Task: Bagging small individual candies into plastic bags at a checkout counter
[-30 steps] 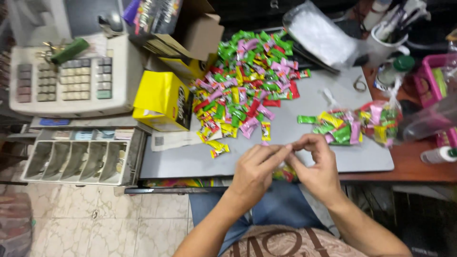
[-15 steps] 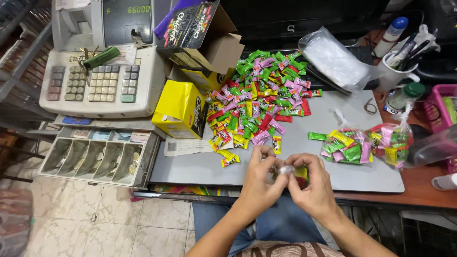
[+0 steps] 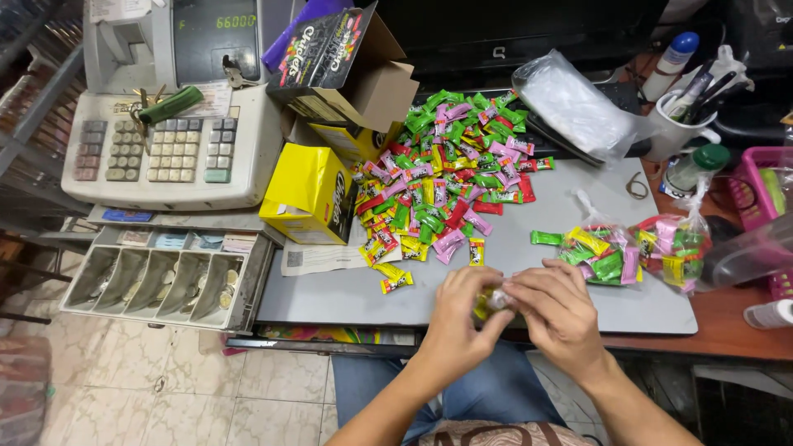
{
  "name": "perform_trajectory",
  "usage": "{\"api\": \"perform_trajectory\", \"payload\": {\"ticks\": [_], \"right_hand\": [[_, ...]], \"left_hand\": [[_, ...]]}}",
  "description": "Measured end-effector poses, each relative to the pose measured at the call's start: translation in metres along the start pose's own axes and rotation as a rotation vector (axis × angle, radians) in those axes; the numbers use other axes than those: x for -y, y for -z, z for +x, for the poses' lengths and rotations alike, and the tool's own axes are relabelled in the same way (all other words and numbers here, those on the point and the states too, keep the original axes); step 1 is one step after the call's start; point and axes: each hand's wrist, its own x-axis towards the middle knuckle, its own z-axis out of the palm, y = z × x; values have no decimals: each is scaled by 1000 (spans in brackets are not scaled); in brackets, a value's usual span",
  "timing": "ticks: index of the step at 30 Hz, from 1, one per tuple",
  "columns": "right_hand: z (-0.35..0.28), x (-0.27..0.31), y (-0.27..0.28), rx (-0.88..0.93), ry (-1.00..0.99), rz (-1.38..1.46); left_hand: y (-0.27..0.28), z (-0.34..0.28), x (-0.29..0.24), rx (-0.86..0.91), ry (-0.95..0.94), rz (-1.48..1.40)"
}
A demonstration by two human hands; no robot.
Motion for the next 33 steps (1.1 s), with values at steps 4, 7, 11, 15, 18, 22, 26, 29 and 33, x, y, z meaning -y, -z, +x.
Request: {"api": "perform_trajectory", "payload": {"ticks": [4,7,11,15,18,22,26,29,33], "right_hand": [[9,-9,18,-84,23,2],[37,-3,41,-81,-140,140],[62,12,31,401,-234,224],[51,-44,19,329,-127,220],[65,-87,31,210,-58,-275],[110,-125,44,405,-193,-382],[162,-198,13,267,-410,-581],[180,-256,-16,402,-657,-660],[171,-301,-31,322,-566,-753]], "left_hand": [[-14,-1,14,61,-191,290],[-16,5,21,2,-189,143],[-15,20,25,-189,-125,-73],[-6,37,1,-195,-199,-45],[3,43,-6,-178,-215,-21],[5,42,3,-114,-133,-5],[2,41,5,7,-178,41],[4,39,-1,31,-236,49],[14,35,-1,32,-215,91]]}}
